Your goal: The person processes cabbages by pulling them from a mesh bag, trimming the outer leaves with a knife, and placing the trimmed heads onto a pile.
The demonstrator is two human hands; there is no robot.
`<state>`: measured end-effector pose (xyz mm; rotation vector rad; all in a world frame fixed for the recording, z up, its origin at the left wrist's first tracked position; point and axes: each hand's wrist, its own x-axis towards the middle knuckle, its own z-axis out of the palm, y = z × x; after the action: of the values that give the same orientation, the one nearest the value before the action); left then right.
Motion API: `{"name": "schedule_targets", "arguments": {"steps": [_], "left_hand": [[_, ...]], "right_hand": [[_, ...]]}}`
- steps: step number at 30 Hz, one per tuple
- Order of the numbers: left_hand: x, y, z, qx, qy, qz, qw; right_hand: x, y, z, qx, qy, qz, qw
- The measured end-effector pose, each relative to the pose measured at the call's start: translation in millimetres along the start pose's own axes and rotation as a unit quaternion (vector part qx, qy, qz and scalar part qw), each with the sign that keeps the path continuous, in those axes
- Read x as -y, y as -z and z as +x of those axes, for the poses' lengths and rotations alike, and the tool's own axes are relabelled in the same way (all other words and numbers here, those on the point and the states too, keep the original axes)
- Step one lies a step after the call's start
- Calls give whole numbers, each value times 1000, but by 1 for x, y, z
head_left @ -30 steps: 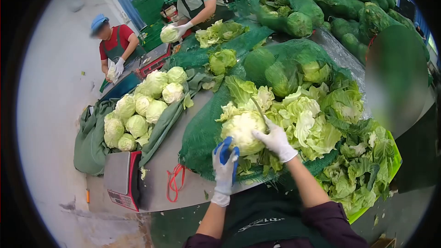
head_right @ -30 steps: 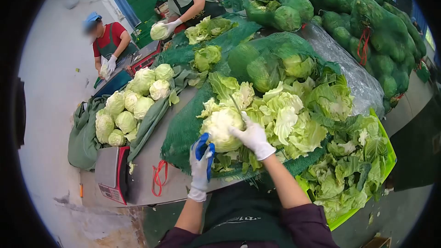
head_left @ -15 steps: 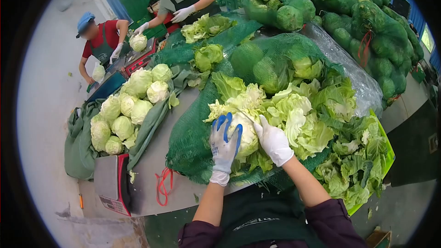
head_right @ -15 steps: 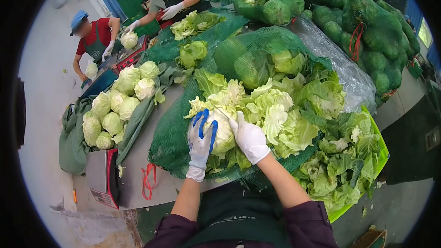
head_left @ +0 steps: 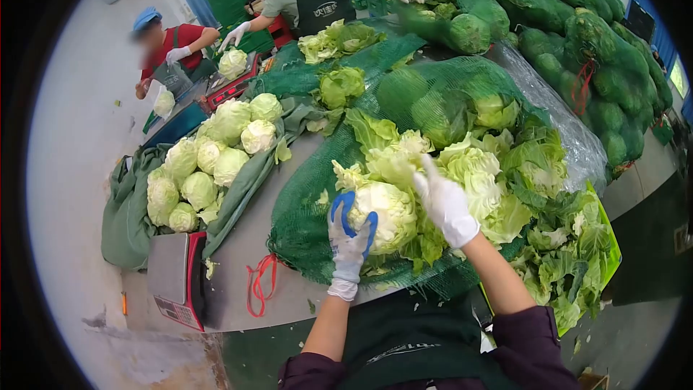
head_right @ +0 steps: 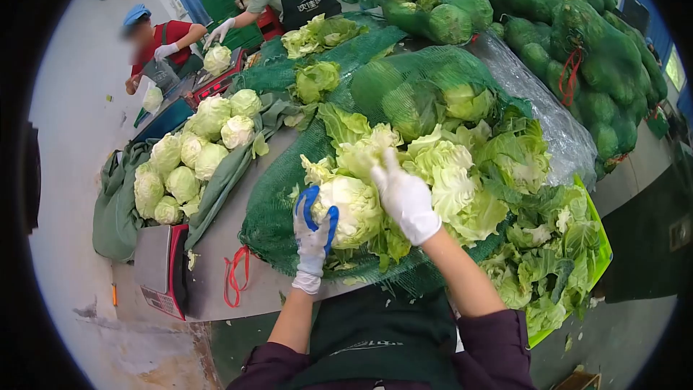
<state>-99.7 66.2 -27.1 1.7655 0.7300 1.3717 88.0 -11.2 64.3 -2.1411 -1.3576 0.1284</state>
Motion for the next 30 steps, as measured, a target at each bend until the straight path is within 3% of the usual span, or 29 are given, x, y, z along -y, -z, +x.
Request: {"name": "schedule_targets", "arguments": {"steps": [1,2,3,4,6,7,10,11,12,15,16,17,18,20,22,24,25,27,28,29,30], "left_hand": [[-9,-4,1,-2,24,-18,1000],[-15,-5,2,-2,25,-19,1000],[-21,-6,5,6,12,64,998],[-26,-9,9,13,-1,145,989],[-31,-18,12,-7,-11,146,989],[-31,-20,12,-6,-26,171,985],[-42,-21,10,-2,6,179,984],[-46,-21,4,2,-27,208,978],[-48,-20,0,5,-62,236,970],[-19,-7,-15,-7,-77,184,980],[-7,-6,-13,-41,-64,129,989],[5,-6,-14,-86,13,51,995],[10,2,-6,-86,70,70,991],[10,8,11,-107,163,-84,977],[-3,16,28,-119,233,-130,956],[8,24,26,-83,110,-42,990],[-3,23,24,-81,108,-40,990],[-22,16,16,-121,241,-165,949],[-13,21,2,-107,268,-122,950],[-26,23,-12,-64,302,-113,944],[-43,24,-21,-21,338,-104,935]], "right_hand": [[8,-1,-7,1,1,-1,1000],[14,-3,-13,34,74,-50,995],[16,-3,-16,64,145,-100,982],[13,-8,-16,62,143,-102,982],[9,-18,-10,-3,191,-100,977],[10,-14,-3,66,153,-105,980],[6,-18,21,44,125,-65,989],[-7,-27,38,15,98,-54,994],[-4,-13,55,87,69,-124,986],[-50,-50,79,81,94,-102,987],[-47,-54,79,86,58,-95,990],[-45,-59,74,96,22,-88,991],[-30,-49,63,99,27,-90,991],[-1,-28,31,-2,-94,86,992],[11,-36,-9,-37,-101,226,968],[8,-100,-40,-54,-43,199,978],[40,-73,-44,42,-117,177,976],[25,-71,-22,34,-99,260,960],[14,-65,-8,32,-79,339,937],[9,-41,5,74,-79,327,939],[-21,-70,21,51,-7,436,898]]}}
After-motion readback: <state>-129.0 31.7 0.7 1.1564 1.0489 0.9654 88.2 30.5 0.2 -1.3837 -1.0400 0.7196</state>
